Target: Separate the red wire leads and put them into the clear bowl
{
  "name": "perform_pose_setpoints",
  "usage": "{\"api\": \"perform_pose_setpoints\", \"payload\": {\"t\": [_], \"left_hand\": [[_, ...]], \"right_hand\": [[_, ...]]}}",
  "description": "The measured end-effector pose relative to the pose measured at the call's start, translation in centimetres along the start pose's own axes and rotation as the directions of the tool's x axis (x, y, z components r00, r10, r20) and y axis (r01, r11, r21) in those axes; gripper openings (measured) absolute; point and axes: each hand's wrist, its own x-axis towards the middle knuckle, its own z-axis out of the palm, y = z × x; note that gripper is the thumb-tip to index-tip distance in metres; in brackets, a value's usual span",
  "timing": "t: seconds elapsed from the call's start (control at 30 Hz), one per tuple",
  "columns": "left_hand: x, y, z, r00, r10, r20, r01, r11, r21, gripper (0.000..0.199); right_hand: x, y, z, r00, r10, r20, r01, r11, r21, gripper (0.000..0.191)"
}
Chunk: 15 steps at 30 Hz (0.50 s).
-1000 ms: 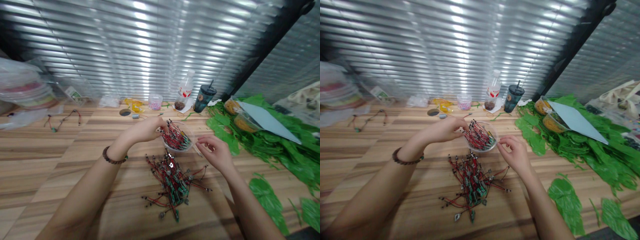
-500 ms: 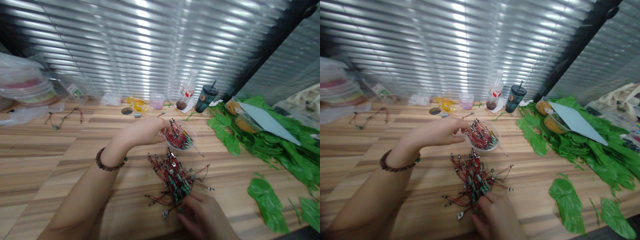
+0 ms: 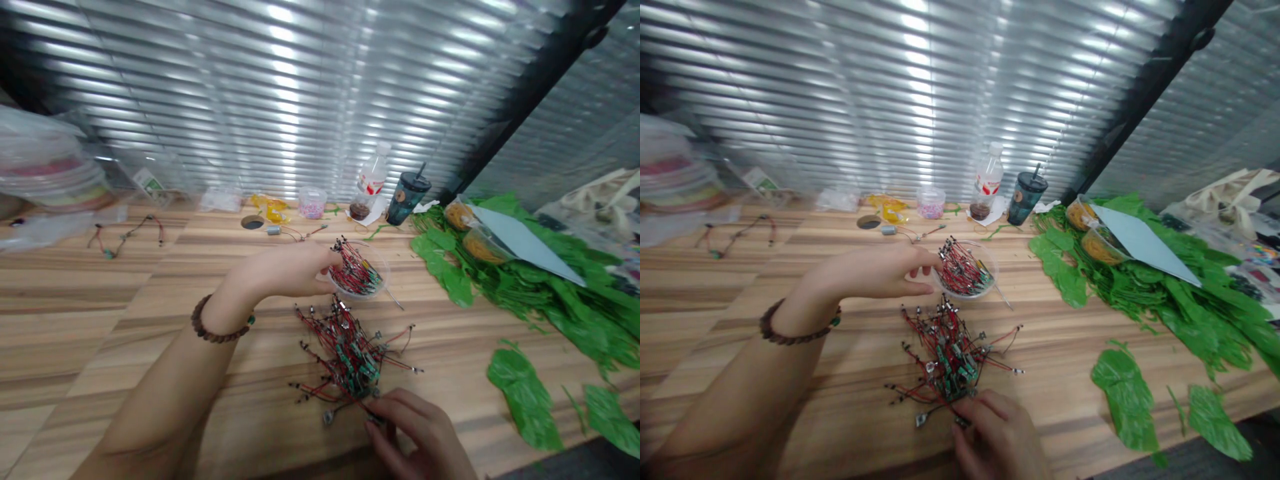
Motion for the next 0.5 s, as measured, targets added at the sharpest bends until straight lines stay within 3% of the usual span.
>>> {"api": "perform_pose_setpoints", "payload": {"t": [0.17,0.33,0.5], "left_hand": [[-0.4,0.3,0.0,0.997,0.005,0.082,-0.003,0.999,-0.033,0.042],[-0.4,0.3,0.1,0.994,0.027,0.102,-0.019,0.996,-0.086,0.041],[0.1,0.7,0.5,0.951,0.19,0.244,-0.149,0.973,-0.179,0.03]], "right_hand": [[0.5,-0.4,-1.8,0.996,-0.01,0.093,0.006,0.999,0.046,0.015],[0.8,0.0,-1.7,0.995,0.086,-0.056,-0.079,0.989,0.123,0.017],[1.2,0.8,-2.3,0.954,0.221,-0.203,-0.169,0.955,0.244,0.018]]}}
